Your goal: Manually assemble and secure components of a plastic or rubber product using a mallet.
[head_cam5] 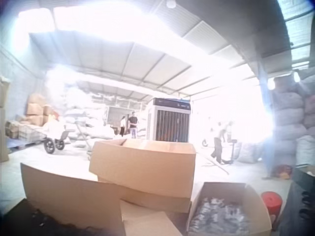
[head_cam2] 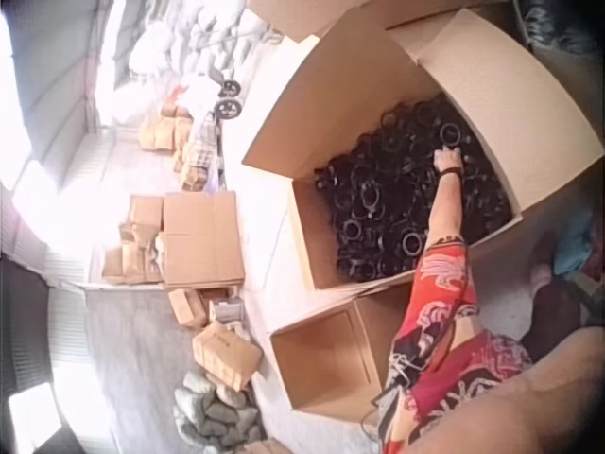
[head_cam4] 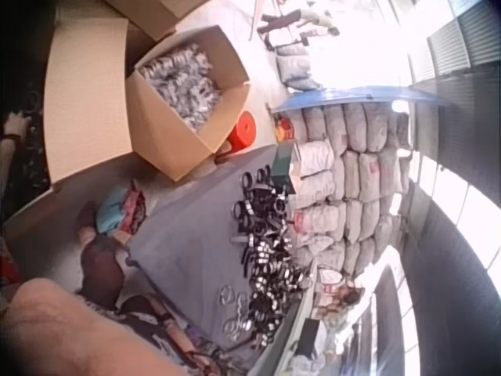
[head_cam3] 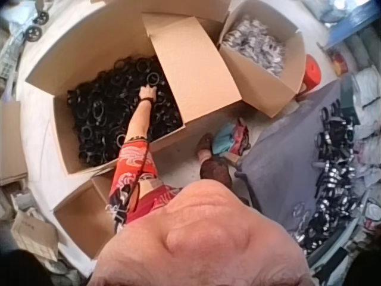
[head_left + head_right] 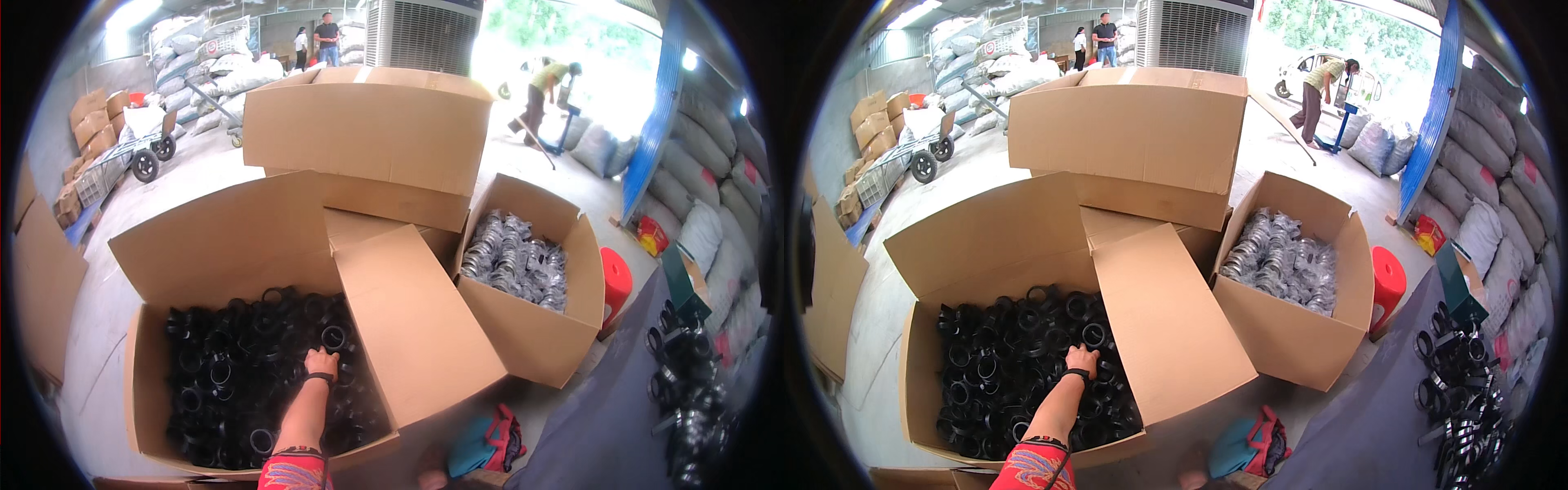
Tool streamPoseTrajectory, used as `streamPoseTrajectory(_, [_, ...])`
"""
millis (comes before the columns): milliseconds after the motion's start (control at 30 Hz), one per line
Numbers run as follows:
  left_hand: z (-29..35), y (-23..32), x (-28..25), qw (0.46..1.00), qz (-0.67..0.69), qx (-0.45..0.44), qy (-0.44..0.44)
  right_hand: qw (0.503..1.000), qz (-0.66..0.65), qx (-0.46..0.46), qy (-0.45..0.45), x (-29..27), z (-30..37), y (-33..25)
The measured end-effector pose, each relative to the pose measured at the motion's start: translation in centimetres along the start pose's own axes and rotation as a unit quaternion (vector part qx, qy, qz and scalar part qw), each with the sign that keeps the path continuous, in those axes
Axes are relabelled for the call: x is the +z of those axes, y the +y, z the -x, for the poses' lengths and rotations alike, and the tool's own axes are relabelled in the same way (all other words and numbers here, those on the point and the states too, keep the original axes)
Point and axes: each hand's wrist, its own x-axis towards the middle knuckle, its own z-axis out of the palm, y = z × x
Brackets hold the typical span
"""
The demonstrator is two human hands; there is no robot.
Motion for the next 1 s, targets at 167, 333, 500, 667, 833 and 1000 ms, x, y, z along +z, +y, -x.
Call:
streamPoseTrajectory(167, [1.8,2.5,-2.9,0.999,-0.021,-0.036,-0.008,1.0,0.007,0.003,0.007,-0.3,0.5,0.1])
streamPoseTrajectory(333, [1.0,0.9,-4.8,0.995,0.024,-0.066,-0.069,1.0,0.021,0.004,0.004,-0.7,0.7,-0.8])
streamPoseTrajectory(500, [2.8,0.8,-4.1,0.998,0.025,-0.024,-0.061,1.0,0.009,-0.023,-0.005,1.5,-1.1,-2.8])
streamPoseTrajectory(667, [3.0,-0.5,-4.6,0.994,0.06,0.014,-0.089,0.999,0.006,-0.04,-0.01,3.4,-1.7,-4.5])
streamPoseTrajectory(833, [1.8,-0.3,-1.9,0.999,0.039,-0.006,-0.029,0.998,0.012,-0.061,-0.012,4.2,-1.8,-7.4])
streamPoseTrajectory(1000, [3.8,0.6,-3.8,0.999,0.027,0.011,-0.043,0.997,-0.005,-0.081,-0.006,4.7,-0.8,-9.3])
